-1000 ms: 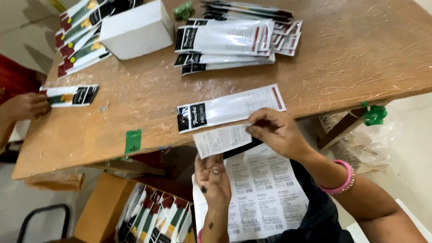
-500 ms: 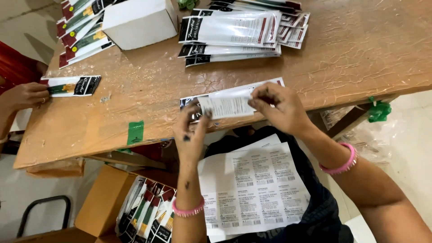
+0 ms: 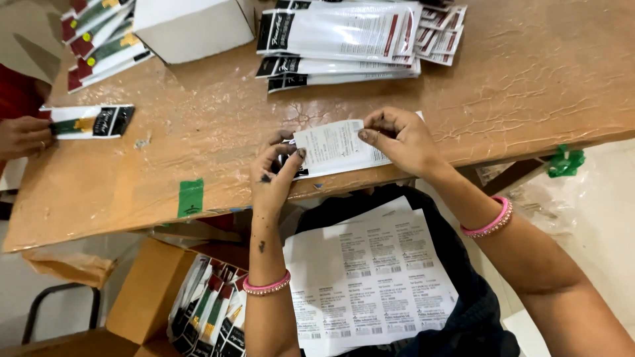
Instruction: Applying adhesive labels to individual art brush packages and organizing them for shipment.
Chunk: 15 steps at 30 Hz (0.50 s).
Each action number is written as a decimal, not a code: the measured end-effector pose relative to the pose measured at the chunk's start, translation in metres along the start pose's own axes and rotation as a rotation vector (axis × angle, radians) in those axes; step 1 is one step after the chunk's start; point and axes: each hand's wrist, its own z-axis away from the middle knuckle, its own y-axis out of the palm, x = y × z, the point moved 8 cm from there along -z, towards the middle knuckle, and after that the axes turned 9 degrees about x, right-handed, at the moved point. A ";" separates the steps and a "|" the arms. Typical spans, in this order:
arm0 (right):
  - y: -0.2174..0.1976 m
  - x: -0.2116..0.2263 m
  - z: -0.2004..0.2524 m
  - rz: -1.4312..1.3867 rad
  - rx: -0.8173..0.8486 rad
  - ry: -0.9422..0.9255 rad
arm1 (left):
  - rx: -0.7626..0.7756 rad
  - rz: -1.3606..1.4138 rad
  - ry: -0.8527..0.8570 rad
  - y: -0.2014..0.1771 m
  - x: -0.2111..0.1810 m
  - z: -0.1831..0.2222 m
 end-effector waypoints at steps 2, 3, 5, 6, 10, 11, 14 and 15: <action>-0.004 -0.012 0.000 -0.008 -0.019 0.021 | -0.001 -0.028 -0.038 0.001 0.001 -0.001; -0.006 -0.018 0.002 -0.013 -0.041 0.036 | -0.001 -0.057 -0.069 0.002 0.002 -0.001; -0.007 -0.021 0.004 -0.026 -0.034 0.032 | 0.008 -0.067 -0.109 0.001 0.006 0.001; -0.009 -0.020 0.004 -0.033 -0.029 0.015 | 0.016 -0.079 -0.134 0.002 0.008 0.001; -0.008 -0.006 0.005 -0.032 -0.032 0.049 | 0.018 -0.066 -0.130 0.000 0.011 0.001; -0.008 -0.008 0.006 0.013 -0.041 0.074 | 0.018 -0.072 -0.121 0.000 0.009 0.001; -0.007 -0.006 0.008 0.054 -0.039 0.068 | 0.035 -0.121 -0.112 0.001 0.002 0.000; -0.006 -0.002 0.009 0.053 -0.033 0.030 | 0.053 -0.165 -0.102 0.002 -0.002 -0.001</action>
